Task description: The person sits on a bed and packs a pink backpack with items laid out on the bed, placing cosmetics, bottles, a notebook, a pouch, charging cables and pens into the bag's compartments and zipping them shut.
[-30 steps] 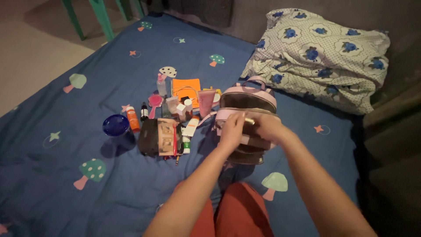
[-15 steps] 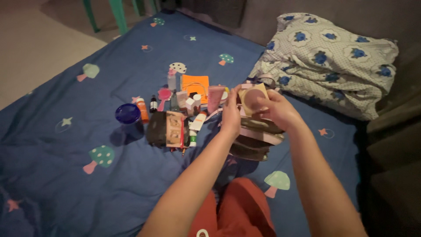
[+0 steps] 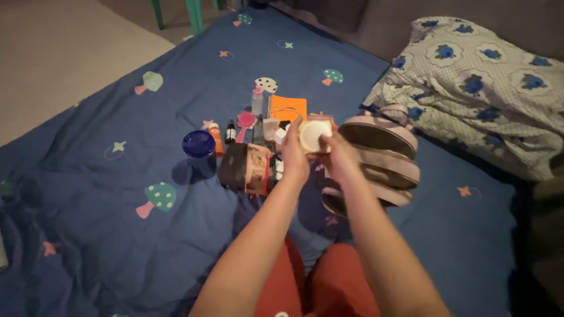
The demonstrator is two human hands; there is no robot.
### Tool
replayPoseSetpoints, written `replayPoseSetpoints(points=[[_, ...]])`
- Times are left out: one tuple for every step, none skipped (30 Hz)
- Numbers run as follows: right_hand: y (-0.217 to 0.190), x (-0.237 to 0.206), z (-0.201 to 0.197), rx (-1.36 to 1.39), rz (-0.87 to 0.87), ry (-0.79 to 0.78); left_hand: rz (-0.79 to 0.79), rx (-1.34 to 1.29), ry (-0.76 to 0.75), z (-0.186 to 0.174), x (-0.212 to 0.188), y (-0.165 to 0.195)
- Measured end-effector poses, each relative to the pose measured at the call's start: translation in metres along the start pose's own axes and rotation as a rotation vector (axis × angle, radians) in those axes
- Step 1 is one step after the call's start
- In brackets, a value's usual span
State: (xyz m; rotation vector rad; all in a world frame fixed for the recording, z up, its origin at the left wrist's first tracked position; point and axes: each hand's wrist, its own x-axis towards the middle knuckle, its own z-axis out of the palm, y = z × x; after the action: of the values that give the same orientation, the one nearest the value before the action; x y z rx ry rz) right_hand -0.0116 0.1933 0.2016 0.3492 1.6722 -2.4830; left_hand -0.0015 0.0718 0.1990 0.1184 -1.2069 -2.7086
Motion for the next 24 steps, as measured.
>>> replayPoseSetpoints(points=[[0.013,0.007,0.004,0.021,0.017,0.024,-0.052,-0.034,0.05,-0.009,0.005,-0.002],[0.027,0.013,0.007,0.023,0.024,0.019,-0.034,0.016,0.069,-0.019,0.007,-0.005],[0.041,0.017,0.009,0.026,0.032,0.014,-0.017,0.065,0.086,-0.029,0.01,-0.009],[0.053,0.021,0.01,0.027,0.037,0.011,-0.001,0.113,0.103,-0.038,0.013,-0.013],[0.064,0.023,0.01,0.017,0.045,0.02,-0.076,0.061,0.146,-0.045,0.016,-0.018],[0.075,0.024,0.009,0.007,0.054,0.031,-0.152,0.008,0.189,-0.053,0.018,-0.024],[0.085,0.026,0.008,-0.002,0.061,0.041,-0.228,-0.045,0.23,-0.059,0.02,-0.031],[0.092,0.028,0.008,-0.031,0.08,0.061,-0.211,-0.034,0.233,-0.065,0.021,-0.038],[0.1,0.028,0.006,-0.06,0.101,0.082,-0.196,-0.022,0.236,-0.072,0.02,-0.046],[0.107,0.028,0.004,-0.088,0.122,0.104,-0.183,-0.009,0.238,-0.079,0.017,-0.055],[0.114,0.027,-0.001,-0.148,0.129,0.133,-0.189,0.009,0.242,-0.085,0.014,-0.064],[0.12,0.027,-0.005,-0.209,0.134,0.161,-0.194,0.026,0.246,-0.091,0.013,-0.073],[0.125,0.026,-0.009,-0.27,0.139,0.188,-0.198,0.043,0.249,-0.096,0.011,-0.082],[0.132,0.024,-0.013,-0.27,0.134,0.189,-0.213,0.084,0.25,-0.101,0.008,-0.09],[0.139,0.022,-0.016,-0.27,0.129,0.189,-0.228,0.125,0.252,-0.107,0.004,-0.097],[0.145,0.02,-0.02,-0.27,0.123,0.189,-0.242,0.167,0.253,-0.111,0.0,-0.104],[0.151,0.017,-0.023,-0.275,0.149,0.217,-0.276,0.281,0.292,-0.115,-0.005,-0.11],[0.158,0.015,-0.024,-0.28,0.174,0.245,-0.309,0.397,0.33,-0.118,-0.01,-0.115],[0.165,0.012,-0.026,-0.285,0.199,0.272,-0.341,0.513,0.367,-0.119,-0.014,-0.119],[0.17,0.009,-0.028,-0.255,0.218,0.251,-0.365,0.532,0.371,-0.122,-0.019,-0.123],[0.176,0.007,-0.03,-0.224,0.236,0.23,-0.389,0.55,0.376,-0.124,-0.022,-0.125],[0.181,0.005,-0.031,-0.194,0.254,0.208,-0.412,0.569,0.38,-0.124,-0.023,-0.127],[0.184,0.005,-0.032,-0.216,0.247,0.194,-0.426,0.641,0.383,-0.124,-0.023,-0.129],[0.186,0.006,-0.033,-0.231,0.247,0.177,-0.441,0.712,0.386,-0.124,-0.024,-0.132]])
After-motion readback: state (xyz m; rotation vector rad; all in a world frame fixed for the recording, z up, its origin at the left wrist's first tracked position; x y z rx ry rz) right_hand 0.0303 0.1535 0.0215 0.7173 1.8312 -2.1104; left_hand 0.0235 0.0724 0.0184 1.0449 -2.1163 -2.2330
